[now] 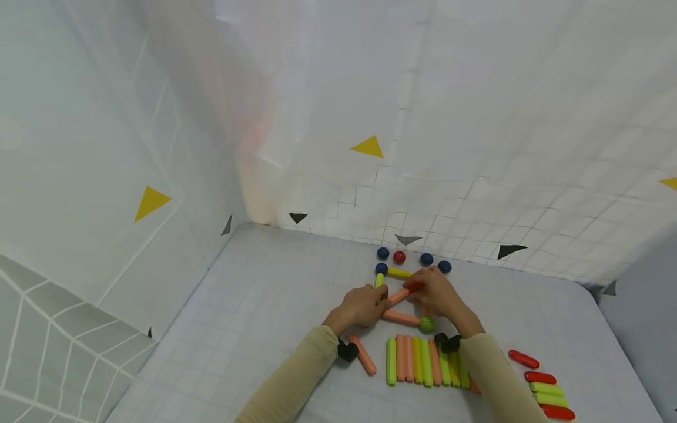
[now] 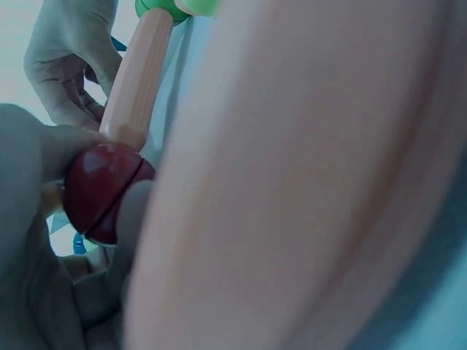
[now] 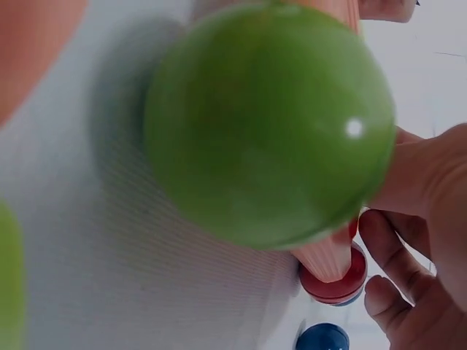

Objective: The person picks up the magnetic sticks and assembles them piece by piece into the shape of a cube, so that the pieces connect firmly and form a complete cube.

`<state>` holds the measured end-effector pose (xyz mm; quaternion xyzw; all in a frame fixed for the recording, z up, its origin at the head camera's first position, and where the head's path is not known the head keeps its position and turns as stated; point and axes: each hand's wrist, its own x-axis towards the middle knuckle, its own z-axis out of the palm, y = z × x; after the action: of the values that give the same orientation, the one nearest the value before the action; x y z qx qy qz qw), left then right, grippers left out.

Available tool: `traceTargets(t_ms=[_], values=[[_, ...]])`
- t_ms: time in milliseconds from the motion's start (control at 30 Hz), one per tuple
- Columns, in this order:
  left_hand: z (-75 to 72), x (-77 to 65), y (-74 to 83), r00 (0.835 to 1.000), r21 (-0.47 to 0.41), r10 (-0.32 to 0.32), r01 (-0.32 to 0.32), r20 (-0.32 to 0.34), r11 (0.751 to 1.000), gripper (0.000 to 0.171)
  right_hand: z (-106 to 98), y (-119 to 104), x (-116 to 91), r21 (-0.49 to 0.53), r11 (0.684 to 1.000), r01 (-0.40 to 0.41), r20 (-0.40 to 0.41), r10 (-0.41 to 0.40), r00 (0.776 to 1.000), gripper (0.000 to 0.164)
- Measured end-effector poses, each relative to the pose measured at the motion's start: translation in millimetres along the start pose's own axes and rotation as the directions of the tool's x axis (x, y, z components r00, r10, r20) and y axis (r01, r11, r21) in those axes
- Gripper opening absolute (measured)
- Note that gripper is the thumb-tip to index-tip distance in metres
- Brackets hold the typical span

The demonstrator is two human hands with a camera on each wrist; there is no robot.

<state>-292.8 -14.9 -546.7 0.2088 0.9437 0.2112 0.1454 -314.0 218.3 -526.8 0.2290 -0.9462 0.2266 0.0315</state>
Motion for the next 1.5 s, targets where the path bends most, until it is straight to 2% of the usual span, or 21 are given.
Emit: traceTargets(t_ms=[133,267,367,467,600,667,733,800,900,1000,1100,1233,1333,1433,1500], values=[[-2.9,-7.6,-1.4,1.000,-0.068,0.018,-0.020,-0.026,0.998,0.025,-5,3,-7,0.036,0.999,-0.001,-0.058,0.003,0.998,0.027],[-3.9,-17.5,-8.4,0.997,-0.110,0.047,-0.054,-0.058,0.992,0.034,-15,4,-27,0.095,0.992,-0.080,-0.112,0.090,0.990,0.023],[-5.0,-26.7,-14.6,0.995,-0.140,0.065,-0.074,-0.072,0.987,0.038,-22,-7,-48,0.122,0.979,-0.164,-0.104,0.177,0.979,0.019],[-6.2,-33.9,-21.4,0.995,-0.207,0.073,-0.087,-0.075,0.974,0.036,-19,-30,-68,0.135,0.964,-0.231,-0.057,0.240,0.969,0.014],[-5.6,-38.6,-31.1,0.995,-0.349,0.075,-0.094,-0.066,0.932,0.025,0,-76,-89,0.135,0.947,-0.292,0.076,0.283,0.956,0.017],[-3.7,-38.1,-35.5,0.995,-0.410,0.078,-0.097,-0.062,0.907,0.021,11,-99,-96,0.105,0.949,-0.296,0.145,0.280,0.949,0.023],[-2.0,-36.8,-38.5,0.995,-0.462,0.077,-0.098,-0.064,0.881,0.020,22,-117,-101,0.049,0.955,-0.292,0.175,0.280,0.944,0.029],[0.0,-35.3,-40.6,0.995,-0.504,0.073,-0.096,-0.065,0.858,0.021,31,-131,-104,-0.036,0.955,-0.293,0.169,0.295,0.940,0.036],[1.4,-34.7,-41.4,0.996,-0.557,0.057,-0.087,-0.071,0.826,0.023,38,-143,-105,-0.155,0.931,-0.329,0.132,0.350,0.928,0.040],[2.7,-35.4,-41.6,0.996,-0.593,0.039,-0.080,-0.081,0.801,0.025,41,-148,-105,-0.192,0.914,-0.358,0.115,0.383,0.917,0.035],[3.0,-35.8,-42.8,0.995,-0.617,0.024,-0.076,-0.092,0.784,0.028,39,-147,-106,-0.128,0.920,-0.371,0.125,0.386,0.914,0.028],[3.5,-34.9,-44.7,0.994,-0.622,0.029,-0.088,-0.104,0.778,0.029,26,-138,-105,0.062,0.910,-0.410,0.126,0.401,0.908,0.022],[3.2,-35.0,-44.8,0.993,-0.625,0.036,-0.100,-0.114,0.775,0.028,13,-127,-100,0.219,0.889,-0.402,0.052,0.401,0.915,0.022],[2.3,-35.7,-43.8,0.993,-0.625,0.029,-0.095,-0.115,0.775,0.027,7,-115,-91,0.347,0.879,-0.328,-0.072,0.374,0.925,0.025],[2.1,-35.7,-43.2,0.993,-0.624,0.026,-0.093,-0.115,0.776,0.027,8,-108,-83,0.397,0.873,-0.282,-0.157,0.368,0.917,0.027]])
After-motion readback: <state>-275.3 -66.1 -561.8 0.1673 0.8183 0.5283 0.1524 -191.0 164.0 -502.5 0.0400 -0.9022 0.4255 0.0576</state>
